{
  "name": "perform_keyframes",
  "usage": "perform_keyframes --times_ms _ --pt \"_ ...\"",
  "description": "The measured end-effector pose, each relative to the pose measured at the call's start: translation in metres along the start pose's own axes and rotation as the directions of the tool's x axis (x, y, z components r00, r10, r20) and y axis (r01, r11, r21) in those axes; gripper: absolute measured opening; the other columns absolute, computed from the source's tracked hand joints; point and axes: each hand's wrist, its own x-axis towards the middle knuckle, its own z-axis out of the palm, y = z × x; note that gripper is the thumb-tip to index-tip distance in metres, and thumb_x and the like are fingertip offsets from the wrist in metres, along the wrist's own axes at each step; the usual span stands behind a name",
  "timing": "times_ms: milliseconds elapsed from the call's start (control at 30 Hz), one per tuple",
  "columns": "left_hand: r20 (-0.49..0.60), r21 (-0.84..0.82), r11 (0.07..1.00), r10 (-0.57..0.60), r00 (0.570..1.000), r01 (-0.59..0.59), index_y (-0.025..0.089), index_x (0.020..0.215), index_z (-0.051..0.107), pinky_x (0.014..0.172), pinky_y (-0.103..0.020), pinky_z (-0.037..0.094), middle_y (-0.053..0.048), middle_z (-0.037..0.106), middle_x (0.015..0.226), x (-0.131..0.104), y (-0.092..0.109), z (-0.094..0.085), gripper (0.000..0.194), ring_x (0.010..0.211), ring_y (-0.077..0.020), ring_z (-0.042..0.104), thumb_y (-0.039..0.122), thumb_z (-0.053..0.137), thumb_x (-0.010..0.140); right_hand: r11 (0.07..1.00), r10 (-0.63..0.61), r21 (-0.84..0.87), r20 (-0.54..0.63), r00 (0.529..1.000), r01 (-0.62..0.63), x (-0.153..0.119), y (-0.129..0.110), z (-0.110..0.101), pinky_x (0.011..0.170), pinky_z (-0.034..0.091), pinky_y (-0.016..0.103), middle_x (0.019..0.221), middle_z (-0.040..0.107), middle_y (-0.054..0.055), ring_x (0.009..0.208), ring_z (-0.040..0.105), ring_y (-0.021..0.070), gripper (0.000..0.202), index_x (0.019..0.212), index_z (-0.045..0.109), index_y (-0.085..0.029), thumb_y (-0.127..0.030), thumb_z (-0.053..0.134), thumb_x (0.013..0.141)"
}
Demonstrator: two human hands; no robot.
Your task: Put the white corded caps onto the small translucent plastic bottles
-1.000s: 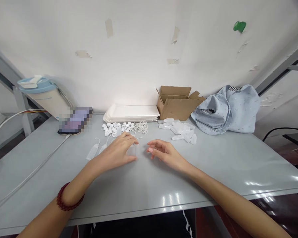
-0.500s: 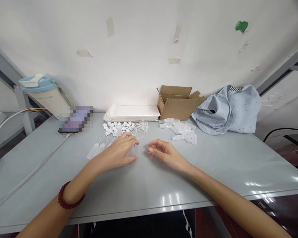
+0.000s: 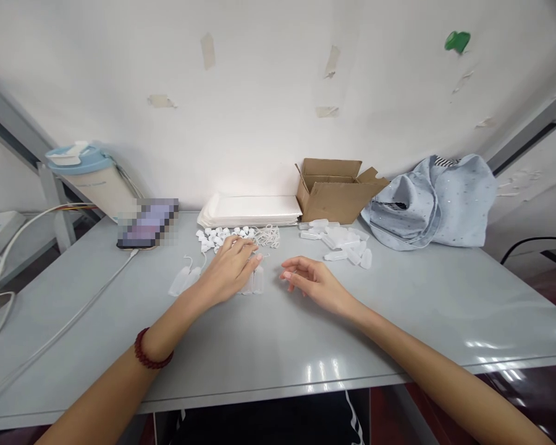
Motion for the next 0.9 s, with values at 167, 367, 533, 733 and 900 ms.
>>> perform_keyframes --times_ms 167,367,533,733,900 --pt "0.042 0.044 0.999 -0.013 0.999 0.011 0.016 0.105 0.060 0.099 -0.048 0.035 -0.009 0.060 0.111 0.003 -0.001 0.008 0.040 0.115 -0.0286 0.041 0.040 0.028 0.097 0.999 -0.026 -0.043 -0.035 0.999 0.025 0.002 0.001 -0.001 0.059 0.044 0.026 0.088 0.064 0.004 0.070 0.062 0.0139 0.027 0.105 0.059 -0.016 -0.036 0.055 0.087" --pt "-0.128 -0.131 0.991 -0.043 0.991 0.026 0.017 0.116 0.058 0.096 -0.043 0.041 -0.008 0.061 0.119 0.000 0.016 0.002 0.037 0.117 -0.0258 0.045 0.037 0.035 0.095 0.989 -0.128 -0.087 -0.083 0.988 0.121 0.003 0.007 -0.002 0.063 0.047 0.028 0.090 0.066 0.005 0.073 0.065 0.0153 0.025 0.107 0.057 -0.017 -0.031 0.051 0.088" --pt "-0.365 -0.220 0.973 -0.150 0.919 0.071 0.020 0.104 0.065 0.068 -0.029 0.050 -0.006 0.067 0.109 0.000 0.011 -0.012 0.028 0.097 -0.0223 0.059 0.033 0.046 0.088 0.983 -0.161 -0.112 -0.110 0.981 0.149 0.005 0.010 -0.003 0.060 0.048 0.028 0.092 0.068 0.006 0.073 0.066 0.0159 0.024 0.106 0.058 -0.017 -0.029 0.050 0.088" --pt "-0.417 0.082 0.949 -0.244 0.876 0.304 0.014 0.097 0.067 0.087 -0.039 0.045 -0.011 0.069 0.100 0.003 -0.032 -0.023 0.030 0.101 -0.0283 0.057 0.032 0.047 0.084 0.983 -0.152 -0.117 -0.115 0.982 0.138 0.003 0.007 -0.005 0.059 0.048 0.027 0.092 0.068 0.007 0.073 0.066 0.0160 0.023 0.104 0.059 -0.016 -0.030 0.052 0.087" --pt "-0.233 0.284 0.874 -0.337 0.912 0.395 0.010 0.100 0.067 0.081 -0.040 0.047 -0.014 0.068 0.101 0.006 -0.032 -0.016 0.036 0.105 -0.0344 0.052 0.038 0.052 0.083 0.981 -0.162 -0.125 -0.108 0.981 0.149 0.002 0.006 -0.005 0.060 0.047 0.027 0.089 0.068 0.006 0.073 0.066 0.0160 0.023 0.103 0.060 -0.016 -0.030 0.052 0.087"
